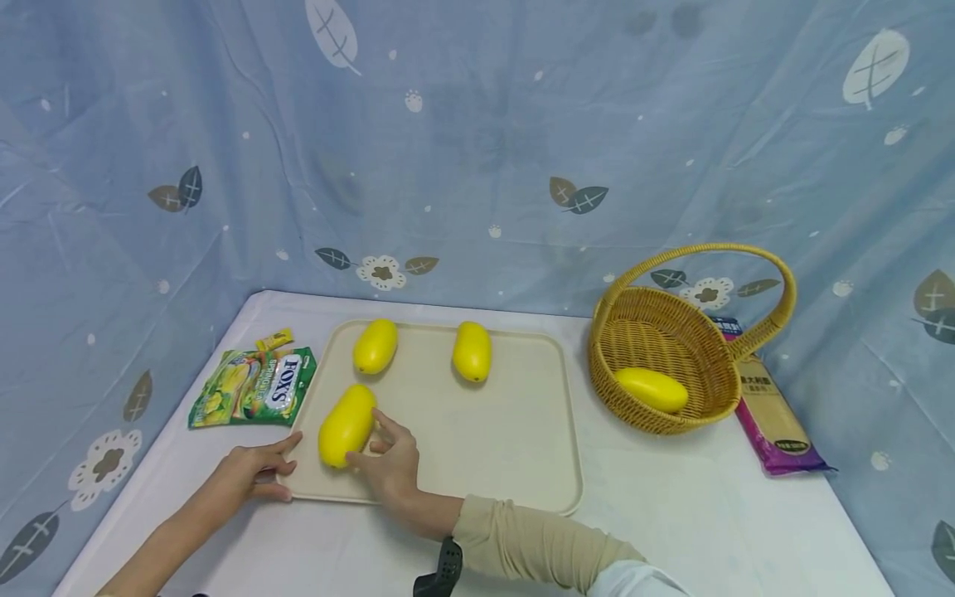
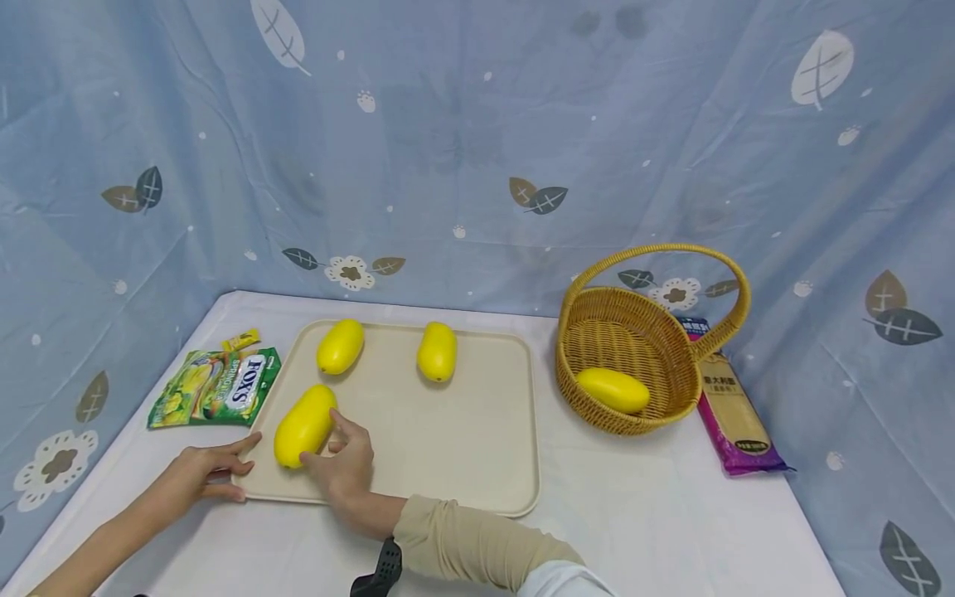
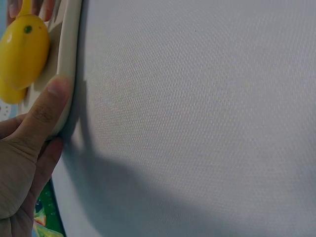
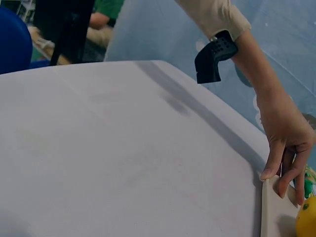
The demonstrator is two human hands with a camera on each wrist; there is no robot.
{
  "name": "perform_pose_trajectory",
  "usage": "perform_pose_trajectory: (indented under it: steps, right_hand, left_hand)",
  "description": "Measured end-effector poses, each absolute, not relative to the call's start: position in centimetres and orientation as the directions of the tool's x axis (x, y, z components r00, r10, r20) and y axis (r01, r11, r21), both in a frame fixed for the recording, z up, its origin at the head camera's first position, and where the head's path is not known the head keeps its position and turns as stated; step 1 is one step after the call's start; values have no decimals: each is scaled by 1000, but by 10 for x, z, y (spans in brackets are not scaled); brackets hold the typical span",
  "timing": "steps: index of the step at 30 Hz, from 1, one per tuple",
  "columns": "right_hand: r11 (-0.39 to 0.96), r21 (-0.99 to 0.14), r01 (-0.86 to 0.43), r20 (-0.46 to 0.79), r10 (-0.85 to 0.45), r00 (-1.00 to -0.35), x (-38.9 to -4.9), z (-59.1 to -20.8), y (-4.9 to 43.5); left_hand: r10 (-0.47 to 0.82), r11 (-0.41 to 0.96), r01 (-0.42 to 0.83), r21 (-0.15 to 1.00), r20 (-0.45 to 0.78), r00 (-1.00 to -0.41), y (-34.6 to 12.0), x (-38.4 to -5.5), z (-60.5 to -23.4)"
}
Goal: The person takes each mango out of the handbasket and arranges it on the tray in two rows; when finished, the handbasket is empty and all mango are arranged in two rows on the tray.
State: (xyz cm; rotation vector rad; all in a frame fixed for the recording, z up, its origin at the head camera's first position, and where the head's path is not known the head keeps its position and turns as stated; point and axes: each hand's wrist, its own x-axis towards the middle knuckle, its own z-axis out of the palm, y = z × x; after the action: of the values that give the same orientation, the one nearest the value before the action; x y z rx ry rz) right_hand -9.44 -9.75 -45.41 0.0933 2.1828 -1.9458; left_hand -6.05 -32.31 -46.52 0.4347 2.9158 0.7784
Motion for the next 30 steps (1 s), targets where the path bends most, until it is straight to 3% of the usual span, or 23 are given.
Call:
perform_pose_trajectory:
  steps: [12, 30]
  right_hand:
    - [89, -971, 221, -232, -145, -962, -110, -458, -49]
    - [30, -976, 217, -219, -106, -970, -124, -436, 128]
  left_hand:
    - [281, 827, 216, 519, -47, -959, -318, -63, -464]
    - [293, 839, 248, 484, -18, -956, -323, -59, -468]
